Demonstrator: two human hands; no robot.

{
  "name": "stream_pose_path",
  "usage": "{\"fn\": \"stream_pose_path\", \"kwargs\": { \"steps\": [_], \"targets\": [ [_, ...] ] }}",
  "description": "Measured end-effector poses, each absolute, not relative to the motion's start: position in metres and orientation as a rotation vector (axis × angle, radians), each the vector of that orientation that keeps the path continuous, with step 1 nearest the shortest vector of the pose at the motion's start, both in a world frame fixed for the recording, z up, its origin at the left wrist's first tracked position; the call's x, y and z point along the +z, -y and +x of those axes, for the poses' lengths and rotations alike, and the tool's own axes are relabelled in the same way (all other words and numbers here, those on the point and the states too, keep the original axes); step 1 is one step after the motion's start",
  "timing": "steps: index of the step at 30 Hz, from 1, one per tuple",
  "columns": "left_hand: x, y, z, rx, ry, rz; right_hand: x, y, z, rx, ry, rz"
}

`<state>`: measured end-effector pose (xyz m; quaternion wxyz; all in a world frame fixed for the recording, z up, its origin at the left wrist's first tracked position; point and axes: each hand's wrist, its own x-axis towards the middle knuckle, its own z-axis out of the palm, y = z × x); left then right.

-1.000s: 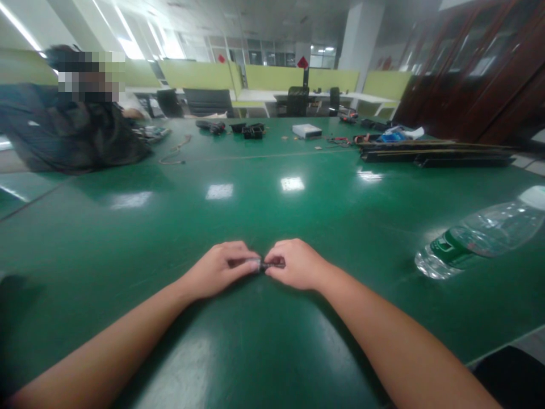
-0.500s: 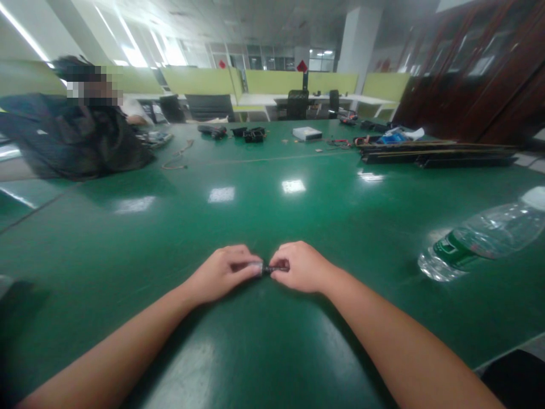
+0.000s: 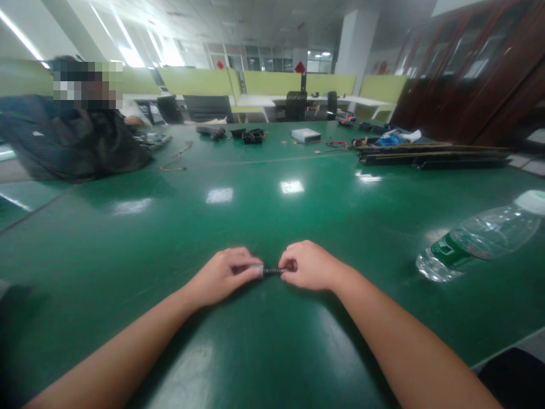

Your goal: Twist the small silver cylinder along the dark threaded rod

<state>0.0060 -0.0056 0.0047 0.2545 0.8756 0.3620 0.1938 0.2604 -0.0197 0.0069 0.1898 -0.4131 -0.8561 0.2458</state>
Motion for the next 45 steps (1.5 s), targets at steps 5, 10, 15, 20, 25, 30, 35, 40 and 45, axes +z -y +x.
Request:
{"fn": "stream_pose_path", "kwargs": {
  "steps": [5, 10, 15, 20, 25, 30, 35, 40, 45],
  "targets": [
    [0.005, 0.006, 0.006, 0.529, -0.995, 2.371, 0.010, 0.018, 0.272, 0.750, 2.414, -1.232],
    [0.007, 0.007, 0.006, 0.519, -1.002, 2.367, 0.015, 0.015, 0.288, 0.884, 2.373, -1.370],
    [0.006, 0.006, 0.005, 0.534, -0.998, 2.360, 0.016, 0.013, 0.291, 0.963, 2.336, -1.402],
    [0.005, 0.006, 0.006, 0.532, -1.007, 2.360, 0.008, 0.016, 0.271, 0.909, 2.318, -1.283],
    [0.006, 0.008, 0.007, 0.553, -0.995, 2.382, -0.004, 0.019, 0.244, 0.826, 2.307, -1.122],
    [0.007, 0.009, 0.006, 0.515, -1.005, 2.413, -0.009, 0.020, 0.234, 0.723, 2.310, -1.091],
    [0.006, 0.009, 0.004, 0.506, -0.993, 2.434, -0.009, 0.021, 0.236, 0.696, 2.334, -1.072],
    [0.006, 0.009, 0.003, 0.499, -1.006, 2.439, -0.008, 0.022, 0.236, 0.680, 2.346, -1.061],
    [0.007, 0.010, 0.003, 0.508, -1.013, 2.429, -0.008, 0.022, 0.234, 0.661, 2.337, -1.067]
  ]
}}
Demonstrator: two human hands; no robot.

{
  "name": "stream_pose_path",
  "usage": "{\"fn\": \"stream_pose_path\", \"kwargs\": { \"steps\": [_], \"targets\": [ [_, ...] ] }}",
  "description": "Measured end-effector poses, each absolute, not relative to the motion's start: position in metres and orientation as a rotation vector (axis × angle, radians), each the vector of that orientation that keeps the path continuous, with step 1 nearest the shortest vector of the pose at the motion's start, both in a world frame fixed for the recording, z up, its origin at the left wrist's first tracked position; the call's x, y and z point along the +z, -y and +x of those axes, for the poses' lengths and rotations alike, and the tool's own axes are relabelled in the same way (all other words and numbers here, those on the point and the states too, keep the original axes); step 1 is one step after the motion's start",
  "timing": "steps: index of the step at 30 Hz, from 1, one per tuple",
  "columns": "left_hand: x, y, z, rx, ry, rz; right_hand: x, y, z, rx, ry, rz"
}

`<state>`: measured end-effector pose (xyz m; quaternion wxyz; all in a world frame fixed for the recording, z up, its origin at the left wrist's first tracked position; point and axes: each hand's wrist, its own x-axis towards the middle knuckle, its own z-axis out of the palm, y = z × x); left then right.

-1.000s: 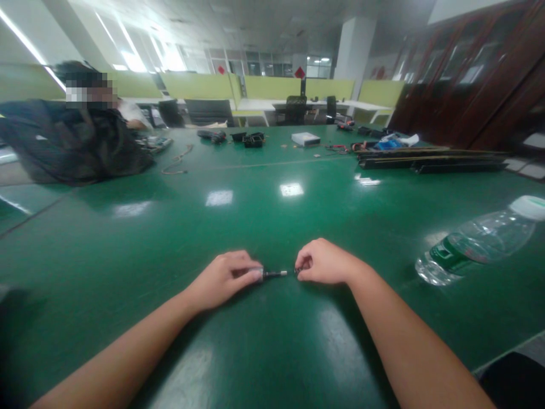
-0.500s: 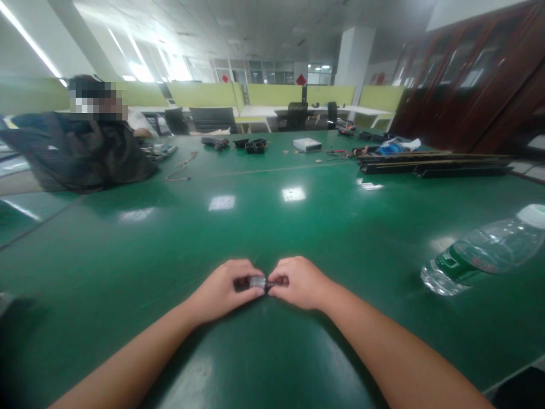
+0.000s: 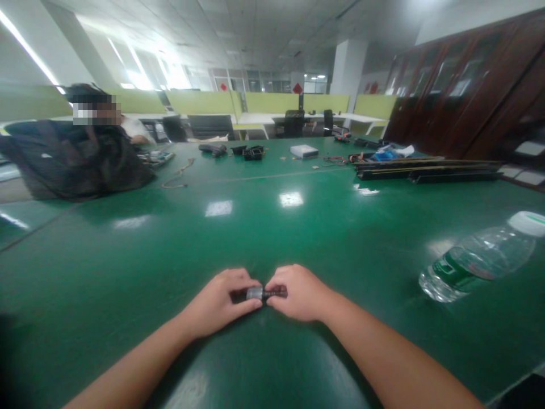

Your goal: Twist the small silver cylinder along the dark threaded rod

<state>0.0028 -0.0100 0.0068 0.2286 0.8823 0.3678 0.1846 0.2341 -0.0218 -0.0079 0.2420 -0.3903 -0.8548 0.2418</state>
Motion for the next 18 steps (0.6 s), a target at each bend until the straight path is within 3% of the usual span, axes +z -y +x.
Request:
{"fn": "stream_pose_path", "kwargs": {
  "steps": [18],
  "targets": [
    [0.0127, 0.0125, 0.0053, 0.508, -1.034, 2.416, -0.0077, 0.0221, 0.2326, 0.610, 2.356, -1.075]
  ]
}}
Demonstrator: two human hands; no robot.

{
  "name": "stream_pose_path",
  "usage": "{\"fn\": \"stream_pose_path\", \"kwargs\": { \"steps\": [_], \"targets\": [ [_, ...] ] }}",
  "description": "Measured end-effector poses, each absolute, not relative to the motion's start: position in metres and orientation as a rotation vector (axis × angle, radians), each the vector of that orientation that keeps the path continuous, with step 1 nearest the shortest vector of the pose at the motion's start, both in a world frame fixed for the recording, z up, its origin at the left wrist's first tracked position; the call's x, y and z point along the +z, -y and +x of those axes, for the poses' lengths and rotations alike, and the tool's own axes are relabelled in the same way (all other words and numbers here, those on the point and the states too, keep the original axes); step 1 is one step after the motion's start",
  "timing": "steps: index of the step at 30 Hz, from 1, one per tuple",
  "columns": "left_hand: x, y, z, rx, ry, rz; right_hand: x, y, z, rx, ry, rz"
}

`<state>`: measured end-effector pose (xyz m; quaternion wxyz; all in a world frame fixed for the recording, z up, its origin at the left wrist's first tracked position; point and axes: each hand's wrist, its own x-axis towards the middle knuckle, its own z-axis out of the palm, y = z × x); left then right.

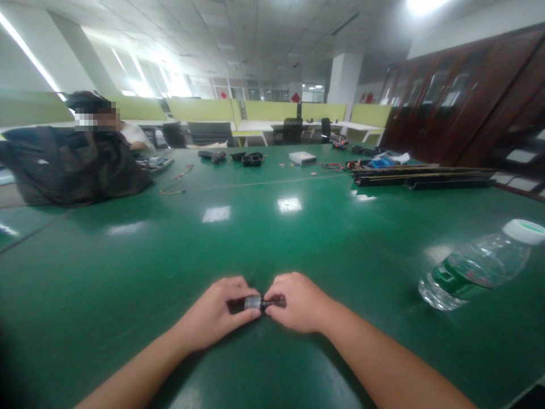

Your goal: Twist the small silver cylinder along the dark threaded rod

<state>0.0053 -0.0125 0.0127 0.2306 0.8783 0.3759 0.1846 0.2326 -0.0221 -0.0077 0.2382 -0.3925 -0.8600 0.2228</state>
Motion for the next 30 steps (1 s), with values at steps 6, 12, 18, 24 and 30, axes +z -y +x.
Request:
{"fn": "stream_pose_path", "kwargs": {
  "steps": [6, 12, 18, 24, 30],
  "targets": [
    [0.0121, 0.0126, 0.0052, 0.505, -1.028, 2.423, -0.0073, 0.0224, 0.2338, 0.619, 2.360, -1.073],
    [0.0110, 0.0121, 0.0043, 0.514, -1.035, 2.423, -0.0070, 0.0223, 0.2359, 0.627, 2.369, -1.088],
    [0.0110, 0.0118, 0.0040, 0.508, -1.027, 2.425, -0.0029, 0.0241, 0.2375, 0.639, 2.371, -1.101],
    [0.0103, 0.0115, 0.0034, 0.497, -1.019, 2.433, -0.0008, 0.0247, 0.2395, 0.634, 2.385, -1.096],
    [0.0099, 0.0104, 0.0029, 0.488, -1.021, 2.419, -0.0032, 0.0243, 0.2416, 0.596, 2.400, -1.063]
  ]
}}
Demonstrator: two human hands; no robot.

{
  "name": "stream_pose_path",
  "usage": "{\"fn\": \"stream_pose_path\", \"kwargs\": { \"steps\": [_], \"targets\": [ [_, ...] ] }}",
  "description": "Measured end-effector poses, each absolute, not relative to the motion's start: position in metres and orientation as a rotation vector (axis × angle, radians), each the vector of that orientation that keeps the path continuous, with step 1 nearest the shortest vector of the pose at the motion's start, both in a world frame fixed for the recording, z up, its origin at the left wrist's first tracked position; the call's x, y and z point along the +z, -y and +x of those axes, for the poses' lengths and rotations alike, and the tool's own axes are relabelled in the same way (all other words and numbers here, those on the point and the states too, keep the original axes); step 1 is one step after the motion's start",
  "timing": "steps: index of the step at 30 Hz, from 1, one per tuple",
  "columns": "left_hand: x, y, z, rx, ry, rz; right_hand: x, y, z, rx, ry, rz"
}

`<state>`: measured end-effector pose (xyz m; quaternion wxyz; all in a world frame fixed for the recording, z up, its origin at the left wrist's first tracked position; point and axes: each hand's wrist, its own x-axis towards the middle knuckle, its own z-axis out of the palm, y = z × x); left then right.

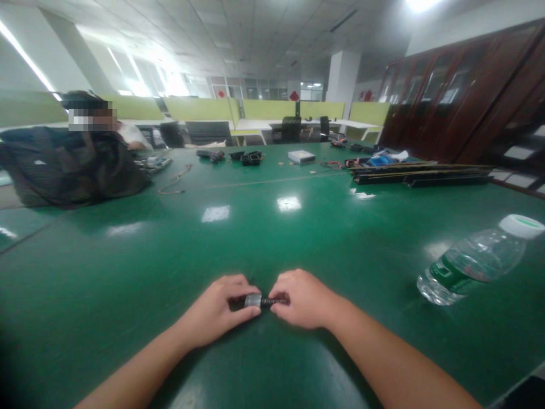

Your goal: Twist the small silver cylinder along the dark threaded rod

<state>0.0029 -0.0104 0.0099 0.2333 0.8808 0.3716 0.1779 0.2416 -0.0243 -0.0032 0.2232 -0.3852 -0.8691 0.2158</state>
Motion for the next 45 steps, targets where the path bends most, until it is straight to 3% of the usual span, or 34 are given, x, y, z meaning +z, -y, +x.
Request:
{"fn": "stream_pose_path", "kwargs": {
  "steps": [45],
  "targets": [
    [0.0063, 0.0052, 0.0043, 0.488, -0.998, 2.417, -0.0004, 0.0226, 0.2486, 0.604, 2.396, -1.115]
  ]
}}
